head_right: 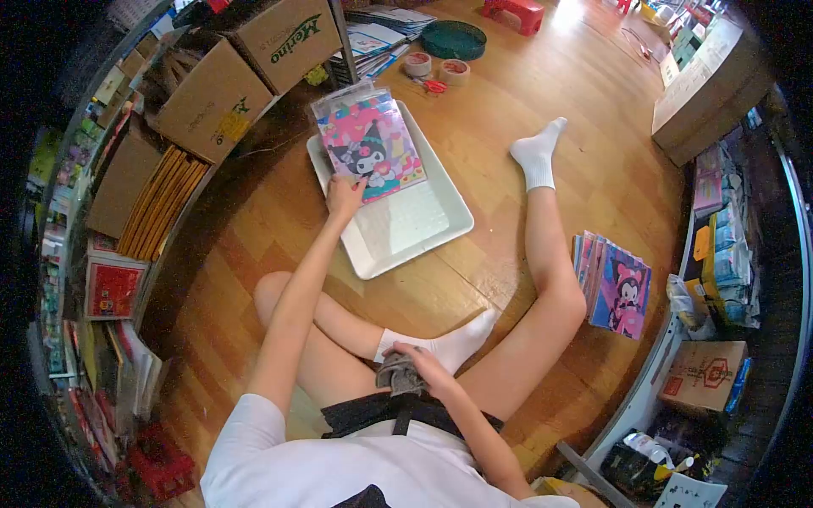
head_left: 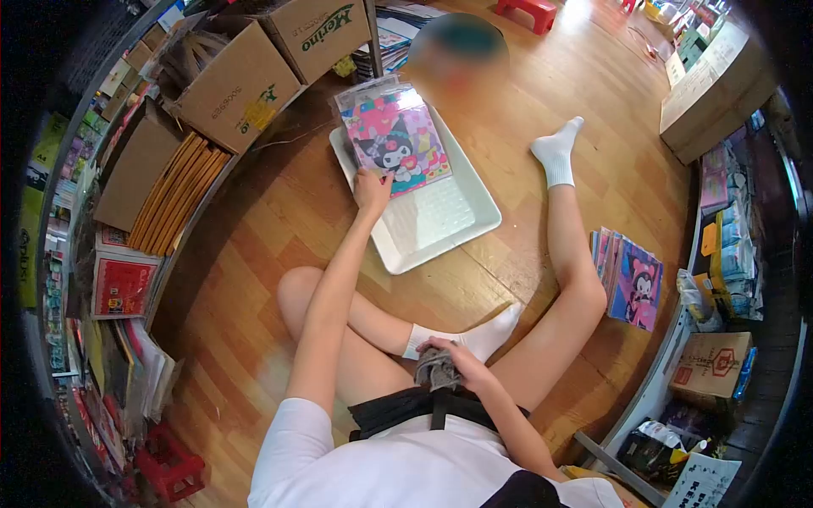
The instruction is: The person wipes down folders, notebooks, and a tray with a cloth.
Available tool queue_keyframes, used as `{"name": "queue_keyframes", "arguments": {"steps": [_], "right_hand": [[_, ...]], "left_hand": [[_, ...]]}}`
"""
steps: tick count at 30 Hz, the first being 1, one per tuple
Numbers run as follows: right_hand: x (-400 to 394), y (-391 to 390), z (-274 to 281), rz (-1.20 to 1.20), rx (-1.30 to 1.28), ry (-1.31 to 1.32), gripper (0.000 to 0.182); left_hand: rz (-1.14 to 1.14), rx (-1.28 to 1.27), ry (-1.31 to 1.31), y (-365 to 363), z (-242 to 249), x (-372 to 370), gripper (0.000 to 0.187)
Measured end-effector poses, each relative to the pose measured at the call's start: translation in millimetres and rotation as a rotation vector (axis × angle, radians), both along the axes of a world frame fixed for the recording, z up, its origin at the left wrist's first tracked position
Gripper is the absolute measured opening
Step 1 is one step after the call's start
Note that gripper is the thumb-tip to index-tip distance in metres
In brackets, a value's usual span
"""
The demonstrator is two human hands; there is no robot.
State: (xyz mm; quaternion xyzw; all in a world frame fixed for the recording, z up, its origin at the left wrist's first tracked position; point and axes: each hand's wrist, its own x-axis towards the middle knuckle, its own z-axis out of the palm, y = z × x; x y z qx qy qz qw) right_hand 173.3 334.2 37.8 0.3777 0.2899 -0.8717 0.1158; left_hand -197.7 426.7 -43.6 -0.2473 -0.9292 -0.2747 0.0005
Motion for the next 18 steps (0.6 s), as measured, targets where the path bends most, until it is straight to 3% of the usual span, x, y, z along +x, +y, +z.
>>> {"name": "queue_keyframes", "arguments": {"steps": [3,7,13,14,17,18], "right_hand": [[8,-3,-12,-0.035,0.136,0.005,0.035],[25,23,14,-0.153,-0.025,-0.077,0.036],[65,56,-12,-0.318,0.201,-0.036,0.035],[67,60,-14,-0.339,0.216,-0.030,0.034],[68,65,-15,-0.395,0.192,-0.014,0.033],[68,64,-19,-0.425,0.162,-0.007,0.033]], "left_hand": [[0.024,0.008,0.019,1,-3,-7,0.064],[0.029,0.127,0.087,-1,-17,-7,0.065],[-0.042,0.455,-0.106,-9,-3,-3,0.072],[-0.079,0.540,-0.093,-9,-6,-6,0.062],[-0.308,0.701,-0.578,-14,25,6,0.049],[-0.323,0.697,-0.476,-11,24,11,0.035]]}}
